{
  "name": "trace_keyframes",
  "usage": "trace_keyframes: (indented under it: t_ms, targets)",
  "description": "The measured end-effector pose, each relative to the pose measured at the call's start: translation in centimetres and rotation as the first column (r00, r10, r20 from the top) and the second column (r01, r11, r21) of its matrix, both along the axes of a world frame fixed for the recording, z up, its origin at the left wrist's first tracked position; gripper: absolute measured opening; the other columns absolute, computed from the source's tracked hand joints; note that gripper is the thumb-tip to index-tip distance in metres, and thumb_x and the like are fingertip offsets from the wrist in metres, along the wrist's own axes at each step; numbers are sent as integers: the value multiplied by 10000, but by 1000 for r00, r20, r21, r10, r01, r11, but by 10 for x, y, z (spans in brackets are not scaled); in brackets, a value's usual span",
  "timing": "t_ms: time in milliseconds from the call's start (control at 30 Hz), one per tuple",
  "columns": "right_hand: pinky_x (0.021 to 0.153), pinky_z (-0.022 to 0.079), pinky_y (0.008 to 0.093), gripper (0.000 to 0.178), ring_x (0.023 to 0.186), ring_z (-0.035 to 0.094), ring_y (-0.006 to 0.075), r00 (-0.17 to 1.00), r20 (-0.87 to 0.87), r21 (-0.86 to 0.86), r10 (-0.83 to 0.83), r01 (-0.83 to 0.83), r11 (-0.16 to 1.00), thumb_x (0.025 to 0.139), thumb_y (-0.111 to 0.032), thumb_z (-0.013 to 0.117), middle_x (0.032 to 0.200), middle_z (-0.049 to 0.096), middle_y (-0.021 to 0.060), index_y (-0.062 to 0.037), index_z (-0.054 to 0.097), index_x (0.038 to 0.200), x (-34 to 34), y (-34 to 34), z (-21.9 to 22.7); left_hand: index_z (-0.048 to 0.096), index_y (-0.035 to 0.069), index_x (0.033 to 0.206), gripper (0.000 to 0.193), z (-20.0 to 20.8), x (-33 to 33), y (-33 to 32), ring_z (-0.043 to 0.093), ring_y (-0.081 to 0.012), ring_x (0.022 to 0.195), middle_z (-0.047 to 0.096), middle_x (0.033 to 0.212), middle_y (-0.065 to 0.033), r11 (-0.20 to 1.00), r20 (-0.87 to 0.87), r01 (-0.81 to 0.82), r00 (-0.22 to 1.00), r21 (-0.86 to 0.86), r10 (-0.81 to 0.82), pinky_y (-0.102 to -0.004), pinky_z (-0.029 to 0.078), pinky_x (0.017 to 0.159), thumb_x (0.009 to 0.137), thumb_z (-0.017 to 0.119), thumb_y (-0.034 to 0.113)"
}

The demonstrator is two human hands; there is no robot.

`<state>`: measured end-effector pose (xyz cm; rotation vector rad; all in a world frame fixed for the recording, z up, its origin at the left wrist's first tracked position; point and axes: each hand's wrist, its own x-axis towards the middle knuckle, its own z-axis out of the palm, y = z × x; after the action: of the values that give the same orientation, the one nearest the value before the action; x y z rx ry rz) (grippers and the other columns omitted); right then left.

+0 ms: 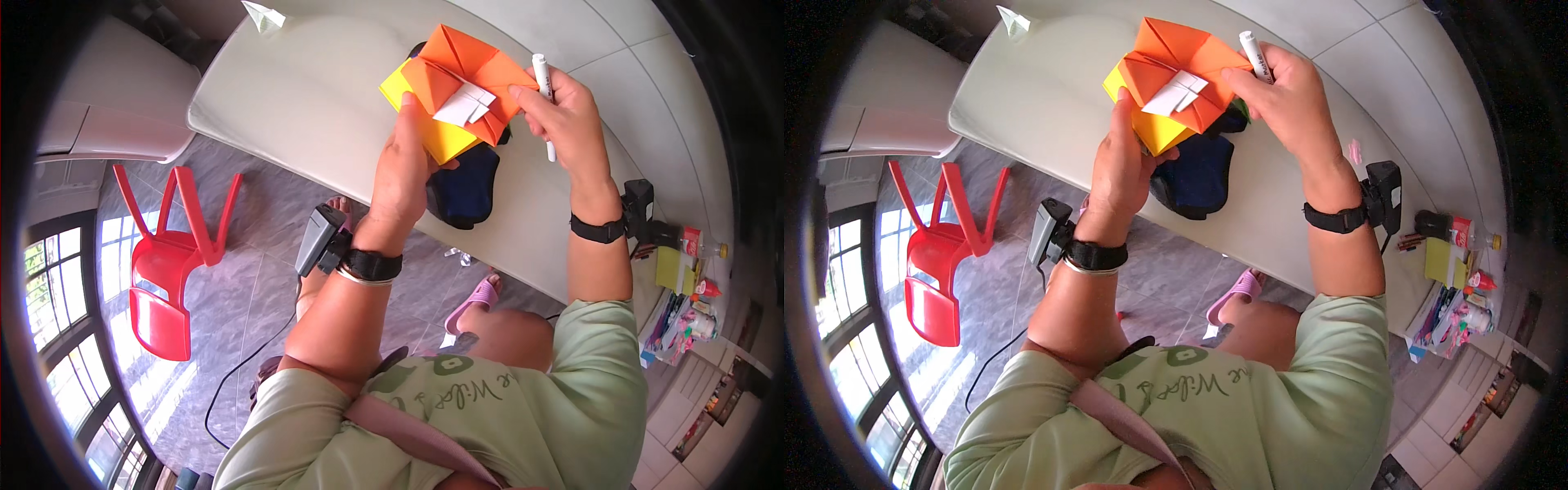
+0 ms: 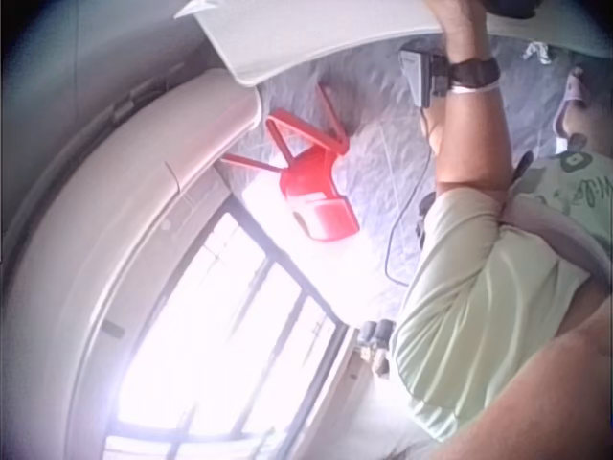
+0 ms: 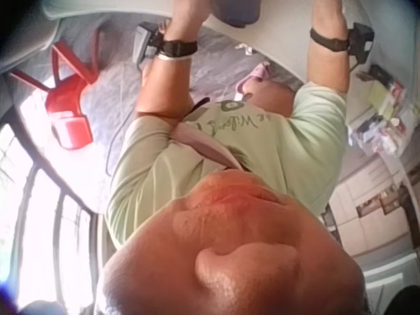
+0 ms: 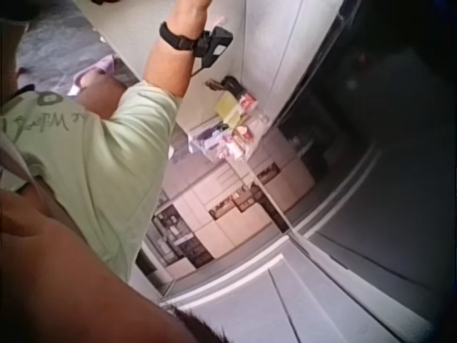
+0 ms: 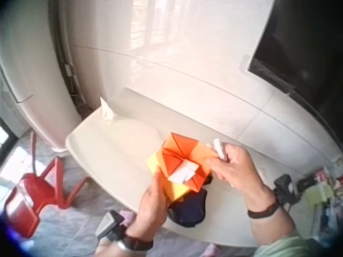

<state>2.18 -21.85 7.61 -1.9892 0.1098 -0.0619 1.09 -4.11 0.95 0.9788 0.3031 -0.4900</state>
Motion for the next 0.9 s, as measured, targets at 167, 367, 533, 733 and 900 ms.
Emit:
trace_keyframes:
  t_ms: [167, 367, 533, 733, 900]
  targets:
    - [452, 315, 199, 150, 495, 401, 26, 1000, 18, -79, -15, 16, 997, 787, -172, 641, 565, 471, -54, -29, 599, 780, -3, 5, -2, 488, 21, 1190, 684, 7, 1, 2, 576, -140, 831, 598, 990, -86, 998, 68, -12, 998, -54, 15, -272, 487, 657, 906, 303, 616]
    - [489, 343, 239, 153, 550, 377, 46, 997, 79, -226, 10, 8, 974, 779, -154, 637, 576, 480, -40, -10, 590, 803, -7, 14, -7, 497, 48, 1194, 655, 6, 0, 0, 560, -119, 779, 597, 992, -58, 990, 250, 35, 966, 135, -68, -247, 465, 669, 905, 337, 613]
    - [510, 396, 262, 207, 543, 428, 86, 983, 117, -294, 142, -102, 950, 789, -190, 671, 588, 503, 35, -6, 587, 833, -13, 22, -11, 483, 33, 1198, 499, -1, 2, -1, 604, -136, 891, 588, 1039, -70, 1000, 142, 24, 990, -8, -23, -251, 494, 747, 937, 431, 455]
    - [543, 446, 268, 325, 563, 544, 139, 996, -76, -87, -51, 44, 995, 779, -316, 703, 626, 563, 62, -29, 627, 911, 5, -9, -19, 502, 35, 1147, 424, -1, 2, 4, 608, -154, 912, 588, 1045, -74, 998, 19, -53, 998, -17, 53, -273, 498, 745, 938, 457, 401]
    - [667, 478, 315, 423, 731, 595, 230, 980, 197, -630, -29, 150, 762, 744, -372, 699, 853, 616, 116, -21, 622, 969, 47, -59, -78, 515, 49, 1135, 411, -2, 2, 1, 602, -147, 870, 590, 1031, -62, 998, -10, -62, 998, 18, 62, -274, 487, 696, 936, 460, 405]
